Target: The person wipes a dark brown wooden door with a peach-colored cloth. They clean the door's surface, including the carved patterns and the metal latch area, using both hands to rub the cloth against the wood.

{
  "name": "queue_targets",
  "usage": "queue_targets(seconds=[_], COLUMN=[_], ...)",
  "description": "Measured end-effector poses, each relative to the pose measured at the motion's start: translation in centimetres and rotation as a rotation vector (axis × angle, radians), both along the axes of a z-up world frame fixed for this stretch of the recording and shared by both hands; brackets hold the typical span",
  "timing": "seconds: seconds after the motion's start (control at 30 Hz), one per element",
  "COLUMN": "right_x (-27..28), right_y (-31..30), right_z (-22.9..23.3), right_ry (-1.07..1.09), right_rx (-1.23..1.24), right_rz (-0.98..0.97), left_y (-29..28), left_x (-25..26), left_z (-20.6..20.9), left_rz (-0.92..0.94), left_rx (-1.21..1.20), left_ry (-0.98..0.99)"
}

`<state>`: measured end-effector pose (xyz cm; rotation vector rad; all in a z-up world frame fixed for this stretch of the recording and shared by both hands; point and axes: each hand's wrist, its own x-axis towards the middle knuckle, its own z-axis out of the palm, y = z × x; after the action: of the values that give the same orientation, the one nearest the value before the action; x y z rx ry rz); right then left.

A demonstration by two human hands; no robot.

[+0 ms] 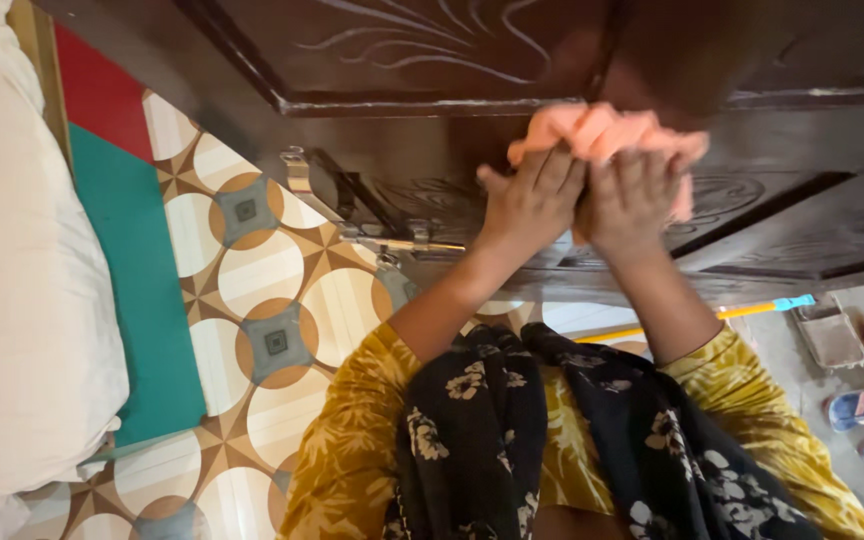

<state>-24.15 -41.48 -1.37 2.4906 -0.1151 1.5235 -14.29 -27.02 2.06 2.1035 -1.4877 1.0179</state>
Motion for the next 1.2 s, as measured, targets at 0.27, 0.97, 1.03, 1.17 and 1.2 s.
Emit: queue_targets(seconds=[0.27,0.97,1.03,1.17,1.2], right_x=[-1.6,-11.9,-10.9,-7.1,-6.1], right_y=[-2.1,-13.8,-12.5,-8.2,-6.8], right_z=[0.2,-1.4,-1.6,-2.0,-1.8], right_ry=[0.008,-0.161,-0.169,-0.050,0.006], right_rx=[0.041,0.527,0.562,0.488,0.410], right_rz=[-0.021,-0.446,-0.358,-0.236,-0.209], left_y=[-3.1,-18.7,-17.6,-11.2,-9.1], left_x=[-2.1,-11.3,-10.4,-6.6,-5.5], left_z=[1.5,-0.3,0.4,0.0,-0.5], left_rz=[0.052,-0.042,0.032,0.212,0.212], left_rx=[-0.009,0.068,0.034,0.021,0.067], left_ry=[0.032,-0.345,-0.400,-0.415,-0.352])
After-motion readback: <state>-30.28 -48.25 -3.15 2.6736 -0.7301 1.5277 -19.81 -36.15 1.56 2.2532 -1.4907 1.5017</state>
